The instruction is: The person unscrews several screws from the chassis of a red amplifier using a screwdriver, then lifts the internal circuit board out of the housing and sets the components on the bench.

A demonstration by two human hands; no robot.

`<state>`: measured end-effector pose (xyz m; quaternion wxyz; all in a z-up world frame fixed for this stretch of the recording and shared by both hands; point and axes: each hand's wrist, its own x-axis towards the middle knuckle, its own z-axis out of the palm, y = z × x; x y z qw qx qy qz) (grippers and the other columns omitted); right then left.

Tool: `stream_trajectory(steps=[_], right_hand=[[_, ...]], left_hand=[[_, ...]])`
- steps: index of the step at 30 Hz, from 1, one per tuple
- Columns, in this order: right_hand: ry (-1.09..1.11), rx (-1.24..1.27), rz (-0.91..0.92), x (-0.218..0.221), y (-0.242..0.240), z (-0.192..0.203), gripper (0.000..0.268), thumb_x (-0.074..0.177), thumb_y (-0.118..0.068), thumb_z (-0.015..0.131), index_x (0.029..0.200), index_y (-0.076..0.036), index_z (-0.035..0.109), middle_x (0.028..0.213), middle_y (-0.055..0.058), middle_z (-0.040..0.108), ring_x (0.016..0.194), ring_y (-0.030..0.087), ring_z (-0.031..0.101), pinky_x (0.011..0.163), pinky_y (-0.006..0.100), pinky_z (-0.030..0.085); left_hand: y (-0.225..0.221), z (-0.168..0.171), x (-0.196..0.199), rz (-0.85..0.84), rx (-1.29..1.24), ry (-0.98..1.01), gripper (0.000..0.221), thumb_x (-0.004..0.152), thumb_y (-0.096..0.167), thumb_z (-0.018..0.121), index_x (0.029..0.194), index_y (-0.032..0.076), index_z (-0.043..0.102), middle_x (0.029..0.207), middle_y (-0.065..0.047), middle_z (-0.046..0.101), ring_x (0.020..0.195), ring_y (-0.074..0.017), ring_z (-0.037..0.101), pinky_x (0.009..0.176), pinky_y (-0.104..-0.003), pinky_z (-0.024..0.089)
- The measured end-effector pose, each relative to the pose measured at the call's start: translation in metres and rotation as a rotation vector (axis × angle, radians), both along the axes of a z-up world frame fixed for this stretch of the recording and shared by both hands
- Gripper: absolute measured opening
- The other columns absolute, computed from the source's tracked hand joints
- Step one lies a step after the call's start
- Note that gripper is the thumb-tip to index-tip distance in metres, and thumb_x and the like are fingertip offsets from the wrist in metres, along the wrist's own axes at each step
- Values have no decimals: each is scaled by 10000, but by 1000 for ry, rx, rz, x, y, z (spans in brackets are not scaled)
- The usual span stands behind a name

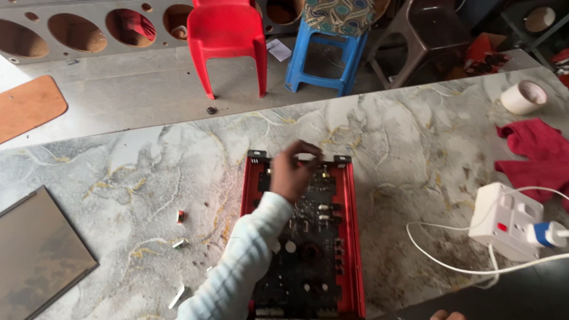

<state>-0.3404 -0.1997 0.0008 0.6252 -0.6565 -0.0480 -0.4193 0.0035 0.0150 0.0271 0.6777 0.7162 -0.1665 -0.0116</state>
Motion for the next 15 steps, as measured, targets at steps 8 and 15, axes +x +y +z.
stream_trajectory(steps=[8,15], right_hand=[[143,-224,243,-57,-21,-33,102,1020,-84,556,1044,-41,645,713,37,655,634,132,599,749,394,565],[162,-315,280,-17,32,16,111,980,-118,611,1068,-54,632,750,41,675,698,159,620,823,456,533]], left_hand=[[183,-10,-73,253,72,113,160,851,63,801,895,8,658,821,-16,687,757,-62,612,696,-235,508],[267,-49,-158,490,458,94,126,811,88,806,874,44,706,822,-91,680,683,-197,692,640,-313,532]])
